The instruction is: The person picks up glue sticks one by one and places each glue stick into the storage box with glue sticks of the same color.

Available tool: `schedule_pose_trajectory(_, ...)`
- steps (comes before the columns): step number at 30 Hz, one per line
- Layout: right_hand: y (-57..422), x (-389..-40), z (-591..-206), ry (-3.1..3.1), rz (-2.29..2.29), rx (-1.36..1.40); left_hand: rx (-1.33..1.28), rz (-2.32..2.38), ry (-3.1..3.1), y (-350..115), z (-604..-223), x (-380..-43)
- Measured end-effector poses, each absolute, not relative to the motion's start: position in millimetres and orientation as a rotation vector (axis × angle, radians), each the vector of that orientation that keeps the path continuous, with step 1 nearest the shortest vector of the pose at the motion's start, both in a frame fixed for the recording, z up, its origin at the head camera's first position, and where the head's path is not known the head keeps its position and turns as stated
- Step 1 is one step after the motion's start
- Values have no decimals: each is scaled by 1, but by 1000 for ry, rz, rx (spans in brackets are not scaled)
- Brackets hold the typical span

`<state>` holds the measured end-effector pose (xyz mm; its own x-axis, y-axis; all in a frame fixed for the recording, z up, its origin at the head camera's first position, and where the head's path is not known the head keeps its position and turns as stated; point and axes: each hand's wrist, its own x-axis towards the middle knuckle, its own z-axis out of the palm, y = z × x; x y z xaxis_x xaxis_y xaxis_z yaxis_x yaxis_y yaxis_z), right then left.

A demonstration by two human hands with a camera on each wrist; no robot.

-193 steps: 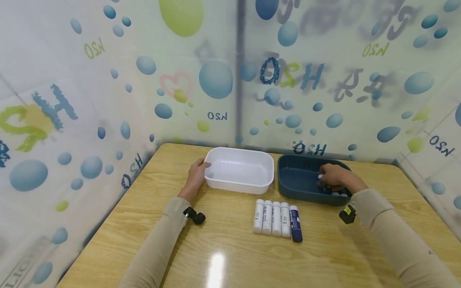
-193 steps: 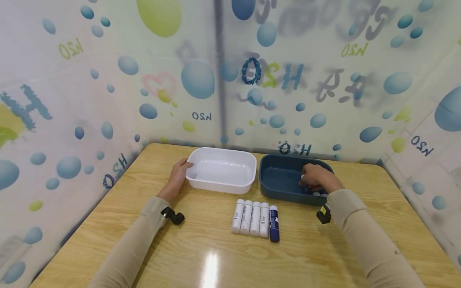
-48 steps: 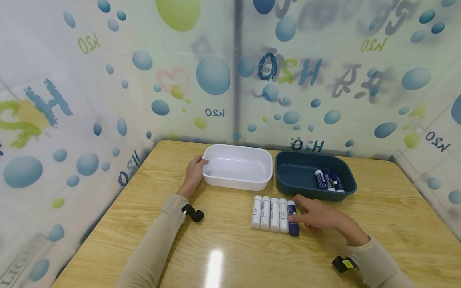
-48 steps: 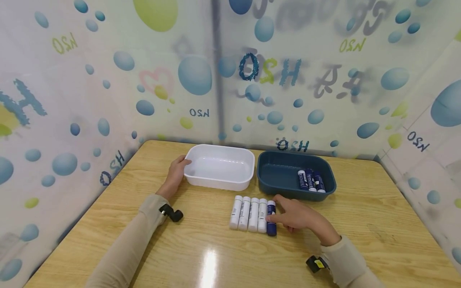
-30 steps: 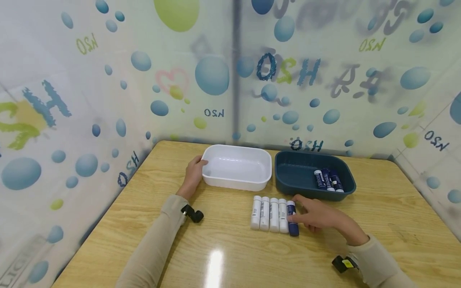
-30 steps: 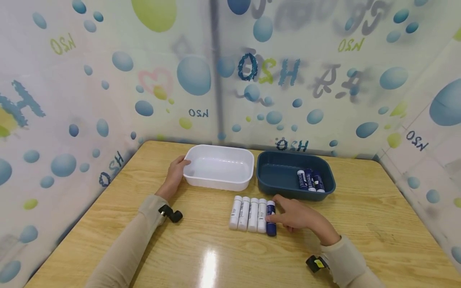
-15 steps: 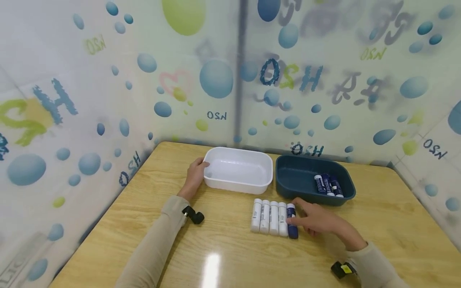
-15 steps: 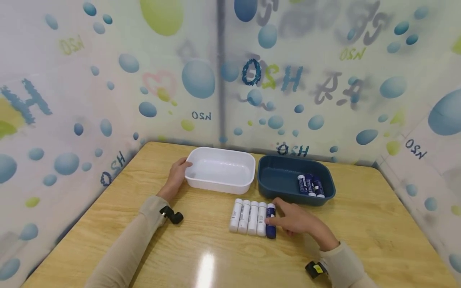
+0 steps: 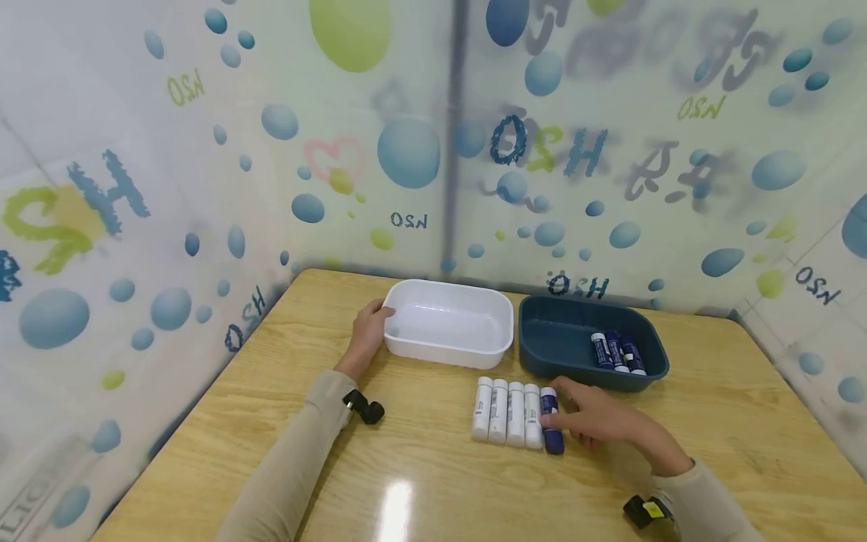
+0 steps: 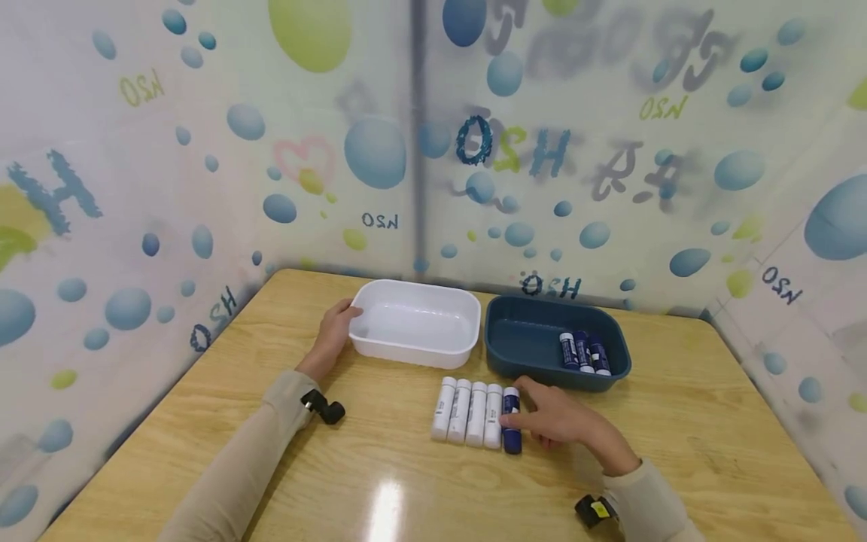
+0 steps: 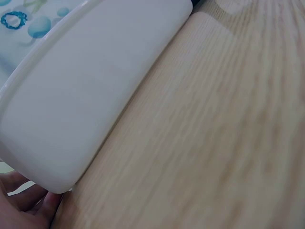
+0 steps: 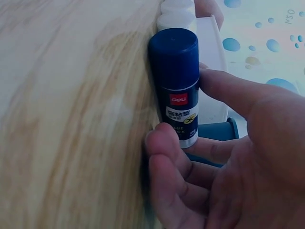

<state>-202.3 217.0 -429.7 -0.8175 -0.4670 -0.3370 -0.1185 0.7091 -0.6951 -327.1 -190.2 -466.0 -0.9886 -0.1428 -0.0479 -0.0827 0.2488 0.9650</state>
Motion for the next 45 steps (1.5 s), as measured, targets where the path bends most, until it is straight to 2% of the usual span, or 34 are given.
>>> schedule_pose_trajectory(29,222,-204,-426,2349,-1017,-550,220,-1904,-2428,-190,-465,-326)
schedule_pose_trajectory(45,220,-203,-425,2300,-1058,-505,219,-1909,-2437,-190,-465,-326)
